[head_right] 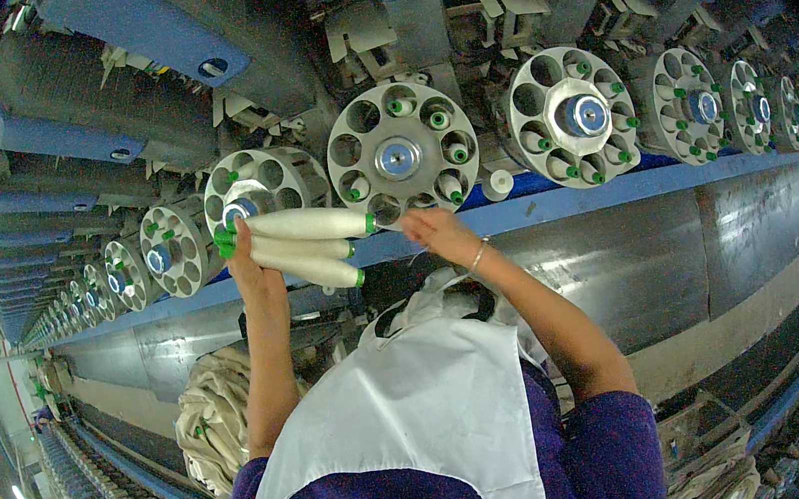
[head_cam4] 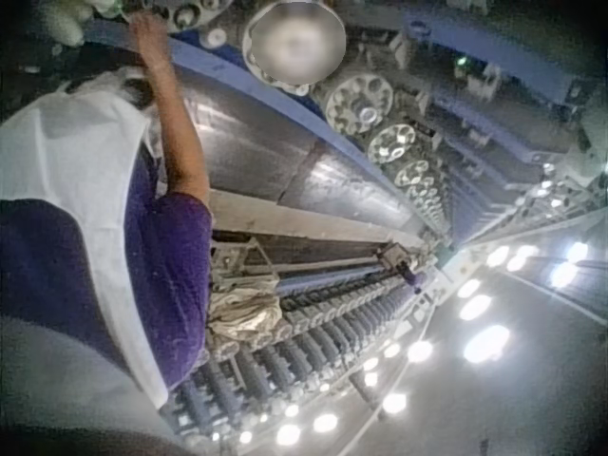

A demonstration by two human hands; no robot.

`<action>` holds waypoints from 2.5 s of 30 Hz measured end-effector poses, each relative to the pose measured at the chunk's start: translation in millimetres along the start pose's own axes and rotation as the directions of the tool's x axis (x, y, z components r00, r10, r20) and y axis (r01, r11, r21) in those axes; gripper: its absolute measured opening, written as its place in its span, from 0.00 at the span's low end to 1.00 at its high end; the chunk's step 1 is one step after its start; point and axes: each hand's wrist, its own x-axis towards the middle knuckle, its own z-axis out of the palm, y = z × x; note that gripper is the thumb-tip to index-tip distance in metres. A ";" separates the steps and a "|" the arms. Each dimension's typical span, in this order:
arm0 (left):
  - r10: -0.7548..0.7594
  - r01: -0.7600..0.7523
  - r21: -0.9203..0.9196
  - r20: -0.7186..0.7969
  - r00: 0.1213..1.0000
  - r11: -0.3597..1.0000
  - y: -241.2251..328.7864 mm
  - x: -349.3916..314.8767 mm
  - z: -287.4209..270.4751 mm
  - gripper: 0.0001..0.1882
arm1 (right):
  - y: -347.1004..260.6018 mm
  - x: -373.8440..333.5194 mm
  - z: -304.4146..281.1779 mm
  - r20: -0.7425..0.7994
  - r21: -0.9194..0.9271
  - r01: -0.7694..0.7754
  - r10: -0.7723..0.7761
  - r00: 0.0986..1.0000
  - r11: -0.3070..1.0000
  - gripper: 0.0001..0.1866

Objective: The person repeatedly picks white thread spools from a cloth bag and places them into slots on rotating circular holders mounted on a textile machine. The person handles spools one at a time or in small groups, aligning them into the machine's slots.

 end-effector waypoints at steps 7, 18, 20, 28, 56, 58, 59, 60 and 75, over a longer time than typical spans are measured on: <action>-0.153 0.153 -0.006 -0.011 0.988 0.988 -27.0 -4.6 -13.1 0.14 | -2.9 5.4 -0.5 -0.194 0.695 0.181 -0.060 0.979 0.696 0.16; -0.090 0.092 0.039 -0.049 0.995 0.995 -18.9 -12.6 -1.0 0.15 | -0.1 -9.1 -11.2 -0.262 -0.692 0.261 -0.572 0.777 0.672 0.06; -0.120 0.120 0.012 -0.059 0.991 0.993 -23.7 -10.0 -3.1 0.14 | 3.9 -12.8 -16.6 -0.047 -0.798 0.284 -0.526 0.849 0.531 0.07; 0.019 -0.020 0.070 0.028 0.999 0.997 -39.5 -3.5 -0.1 0.14 | 23.0 0.4 -53.4 -0.421 0.147 0.198 -0.119 0.899 0.969 0.16; 0.111 -0.117 0.045 0.127 0.986 0.992 -52.2 -16.0 1.9 0.10 | 15.8 15.3 -28.3 -0.372 0.591 0.343 -0.130 0.919 0.730 0.15; 0.133 -0.159 0.134 0.185 0.974 0.978 -57.9 -21.9 15.7 0.08 | 13.2 19.6 -25.5 -0.322 0.747 0.296 -0.065 0.944 0.595 0.15; 0.129 -0.167 0.184 0.204 0.970 0.969 -59.3 -25.0 22.2 0.08 | 12.4 21.5 -25.7 -0.270 0.812 0.299 -0.131 0.954 0.500 0.16; 0.150 -0.216 0.210 0.291 0.945 0.954 -59.0 -28.6 27.3 0.10 | 11.5 22.8 -27.3 -0.254 0.807 0.277 -0.116 0.960 0.522 0.15; -0.141 0.138 0.037 0.100 0.985 0.990 -39.6 -35.7 42.3 0.16 | -25.4 17.9 35.6 -0.283 0.003 0.405 -0.388 0.877 0.914 0.08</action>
